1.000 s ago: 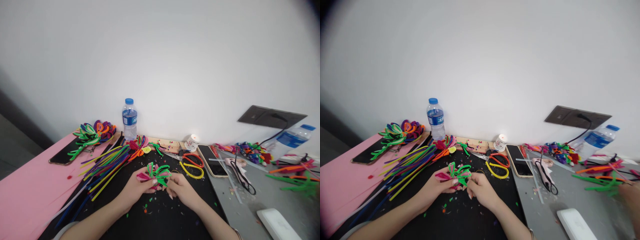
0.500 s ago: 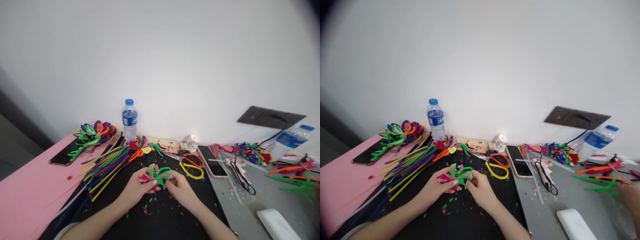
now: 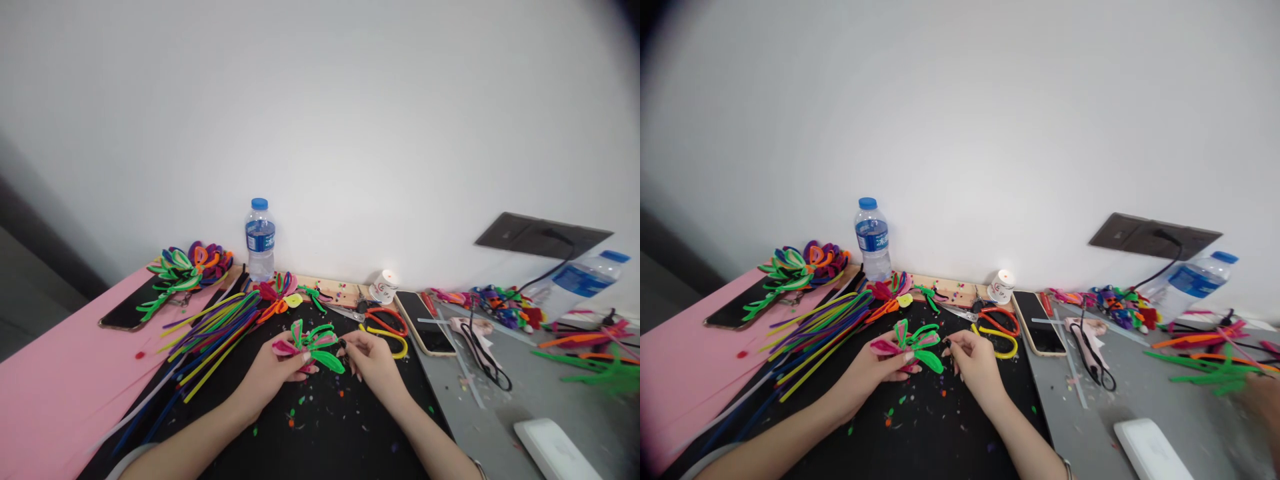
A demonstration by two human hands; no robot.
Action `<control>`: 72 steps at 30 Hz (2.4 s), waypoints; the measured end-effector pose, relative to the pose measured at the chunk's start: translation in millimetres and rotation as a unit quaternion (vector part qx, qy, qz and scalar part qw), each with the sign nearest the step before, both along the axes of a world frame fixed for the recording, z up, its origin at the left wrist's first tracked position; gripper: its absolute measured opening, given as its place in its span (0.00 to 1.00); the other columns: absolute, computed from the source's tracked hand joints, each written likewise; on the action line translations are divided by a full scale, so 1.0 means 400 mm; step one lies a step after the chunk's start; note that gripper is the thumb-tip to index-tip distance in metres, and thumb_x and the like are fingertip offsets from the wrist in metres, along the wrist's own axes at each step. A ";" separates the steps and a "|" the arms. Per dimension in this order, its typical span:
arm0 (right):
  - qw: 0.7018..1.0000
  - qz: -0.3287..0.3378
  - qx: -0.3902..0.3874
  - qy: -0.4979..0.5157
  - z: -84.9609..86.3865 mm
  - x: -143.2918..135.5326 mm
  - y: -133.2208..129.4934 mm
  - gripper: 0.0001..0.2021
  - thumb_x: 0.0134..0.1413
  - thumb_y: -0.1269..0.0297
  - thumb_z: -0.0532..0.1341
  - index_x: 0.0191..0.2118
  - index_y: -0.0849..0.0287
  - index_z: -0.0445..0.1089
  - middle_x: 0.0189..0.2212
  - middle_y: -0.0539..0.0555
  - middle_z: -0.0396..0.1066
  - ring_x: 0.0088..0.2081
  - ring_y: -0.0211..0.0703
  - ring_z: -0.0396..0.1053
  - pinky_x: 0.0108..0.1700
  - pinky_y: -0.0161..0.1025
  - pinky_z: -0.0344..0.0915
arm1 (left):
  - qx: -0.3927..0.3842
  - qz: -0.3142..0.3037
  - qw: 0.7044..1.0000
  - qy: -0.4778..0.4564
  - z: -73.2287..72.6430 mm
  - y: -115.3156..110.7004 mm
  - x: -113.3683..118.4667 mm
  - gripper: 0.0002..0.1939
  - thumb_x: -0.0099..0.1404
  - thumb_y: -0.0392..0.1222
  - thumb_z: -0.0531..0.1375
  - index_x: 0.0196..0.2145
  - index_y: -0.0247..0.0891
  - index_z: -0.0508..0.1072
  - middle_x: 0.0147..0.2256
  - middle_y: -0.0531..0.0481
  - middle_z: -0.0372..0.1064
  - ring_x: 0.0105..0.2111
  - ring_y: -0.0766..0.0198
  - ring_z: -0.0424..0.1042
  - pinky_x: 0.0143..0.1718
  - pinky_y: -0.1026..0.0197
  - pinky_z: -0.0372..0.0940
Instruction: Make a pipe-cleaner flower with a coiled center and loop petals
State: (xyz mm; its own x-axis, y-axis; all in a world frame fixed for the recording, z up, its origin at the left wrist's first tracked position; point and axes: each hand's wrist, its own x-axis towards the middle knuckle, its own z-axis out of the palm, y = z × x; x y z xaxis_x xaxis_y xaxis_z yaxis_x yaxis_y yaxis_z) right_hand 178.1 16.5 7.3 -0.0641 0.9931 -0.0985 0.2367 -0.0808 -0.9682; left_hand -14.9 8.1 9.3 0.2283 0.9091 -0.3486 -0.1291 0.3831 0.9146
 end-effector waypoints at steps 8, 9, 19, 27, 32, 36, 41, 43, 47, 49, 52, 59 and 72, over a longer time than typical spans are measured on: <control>0.991 -0.014 0.111 -0.072 0.007 0.028 0.008 0.08 0.48 0.67 0.56 0.32 0.60 0.71 0.38 0.57 0.70 0.20 0.34 0.62 0.20 0.32 0.58 | 0.006 -0.020 1.000 -0.022 -0.021 0.009 -0.001 0.17 0.49 0.46 0.66 0.30 0.36 0.64 0.25 0.54 0.70 0.28 0.62 0.74 0.27 0.66 0.64; 0.990 -0.014 0.120 -0.072 0.008 0.029 0.007 0.08 0.51 0.65 0.55 0.29 0.61 0.71 0.39 0.57 0.70 0.20 0.33 0.62 0.20 0.32 0.57 | 0.014 -0.029 0.999 -0.024 -0.023 0.010 -0.001 0.17 0.49 0.46 0.65 0.31 0.35 0.64 0.25 0.54 0.69 0.27 0.63 0.74 0.26 0.66 0.63; 0.990 0.115 0.066 -0.043 0.018 0.008 -0.011 0.09 0.54 0.61 0.55 0.35 0.60 0.68 0.22 0.47 0.63 0.21 0.33 0.59 0.22 0.30 0.56 | 0.075 -0.095 0.993 -0.001 -0.020 -0.003 0.001 0.14 0.52 0.45 0.64 0.31 0.34 0.67 0.25 0.54 0.67 0.24 0.64 0.70 0.23 0.66 0.59; 0.975 0.137 0.112 -0.132 0.013 0.004 -0.014 0.12 0.56 0.65 0.52 0.24 0.60 0.65 0.19 0.46 0.59 0.23 0.34 0.56 0.25 0.31 0.52 | 0.097 -0.144 0.985 -0.011 -0.036 -0.003 0.000 0.12 0.54 0.45 0.62 0.30 0.34 0.66 0.24 0.55 0.65 0.22 0.66 0.68 0.24 0.65 0.59; 0.958 0.113 0.165 -0.205 0.021 0.000 -0.017 0.13 0.53 0.69 0.53 0.18 0.59 0.57 0.16 0.44 0.53 0.21 0.33 0.52 0.24 0.32 0.48 | 0.101 -0.147 0.984 -0.002 -0.036 -0.003 0.002 0.13 0.56 0.47 0.61 0.30 0.33 0.68 0.24 0.54 0.66 0.22 0.66 0.68 0.23 0.66 0.59; 0.945 0.113 0.193 -0.237 0.037 -0.008 -0.022 0.15 0.50 0.71 0.54 0.16 0.58 0.51 0.15 0.44 0.49 0.19 0.33 0.50 0.23 0.32 0.45 | 0.101 -0.137 0.985 0.017 -0.035 -0.004 0.001 0.15 0.56 0.50 0.60 0.29 0.33 0.68 0.23 0.53 0.66 0.21 0.65 0.69 0.22 0.66 0.59; 0.936 0.123 0.214 -0.250 0.047 -0.013 -0.030 0.17 0.48 0.73 0.54 0.16 0.57 0.45 0.15 0.43 0.46 0.19 0.33 0.48 0.22 0.33 0.44 | 0.095 -0.133 0.986 0.022 -0.026 -0.008 0.006 0.16 0.54 0.51 0.61 0.27 0.33 0.68 0.21 0.54 0.66 0.20 0.66 0.68 0.22 0.65 0.61; 0.934 0.130 0.218 -0.251 0.049 -0.014 -0.033 0.18 0.48 0.73 0.54 0.17 0.57 0.43 0.15 0.43 0.46 0.19 0.33 0.48 0.22 0.33 0.44 | 0.091 -0.131 0.987 0.018 -0.021 -0.010 0.009 0.16 0.54 0.51 0.62 0.26 0.34 0.67 0.21 0.54 0.66 0.19 0.67 0.67 0.21 0.66 0.61; 0.930 0.140 0.221 -0.259 0.051 -0.014 -0.038 0.18 0.47 0.74 0.53 0.17 0.56 0.41 0.15 0.43 0.45 0.19 0.33 0.48 0.23 0.33 0.44 | 0.096 -0.128 0.987 0.018 -0.020 -0.013 0.012 0.15 0.53 0.50 0.62 0.25 0.34 0.67 0.20 0.55 0.65 0.18 0.68 0.66 0.21 0.66 0.62; 0.928 0.141 0.221 -0.262 0.050 -0.015 -0.038 0.18 0.47 0.75 0.53 0.17 0.56 0.42 0.15 0.43 0.45 0.19 0.33 0.48 0.23 0.33 0.44 | 0.096 -0.125 0.987 0.027 -0.025 -0.013 0.012 0.15 0.53 0.50 0.62 0.25 0.34 0.67 0.20 0.55 0.65 0.18 0.68 0.67 0.21 0.66 0.62; 0.927 0.140 0.222 -0.268 0.047 -0.016 -0.037 0.18 0.46 0.75 0.53 0.17 0.57 0.42 0.15 0.43 0.46 0.19 0.33 0.48 0.23 0.33 0.44 | 0.099 -0.123 0.987 0.036 -0.031 -0.013 0.011 0.15 0.53 0.50 0.62 0.26 0.33 0.68 0.20 0.55 0.65 0.18 0.67 0.67 0.21 0.65 0.63; 0.931 0.135 0.205 -0.272 0.044 -0.015 -0.039 0.17 0.49 0.72 0.54 0.17 0.57 0.44 0.15 0.43 0.47 0.19 0.33 0.49 0.23 0.32 0.45 | 0.105 -0.119 0.987 0.036 -0.020 -0.013 0.011 0.15 0.54 0.50 0.61 0.25 0.33 0.69 0.20 0.55 0.65 0.18 0.68 0.65 0.21 0.65 0.64; 0.921 -0.131 0.230 -0.287 0.071 0.143 0.037 0.12 0.57 0.61 0.49 0.32 0.60 0.66 0.23 0.51 0.67 0.24 0.41 0.64 0.27 0.34 0.58 | 0.125 -0.094 0.987 0.045 -0.041 -0.003 -0.002 0.15 0.55 0.50 0.61 0.24 0.35 0.65 0.20 0.55 0.62 0.18 0.68 0.64 0.21 0.65 0.64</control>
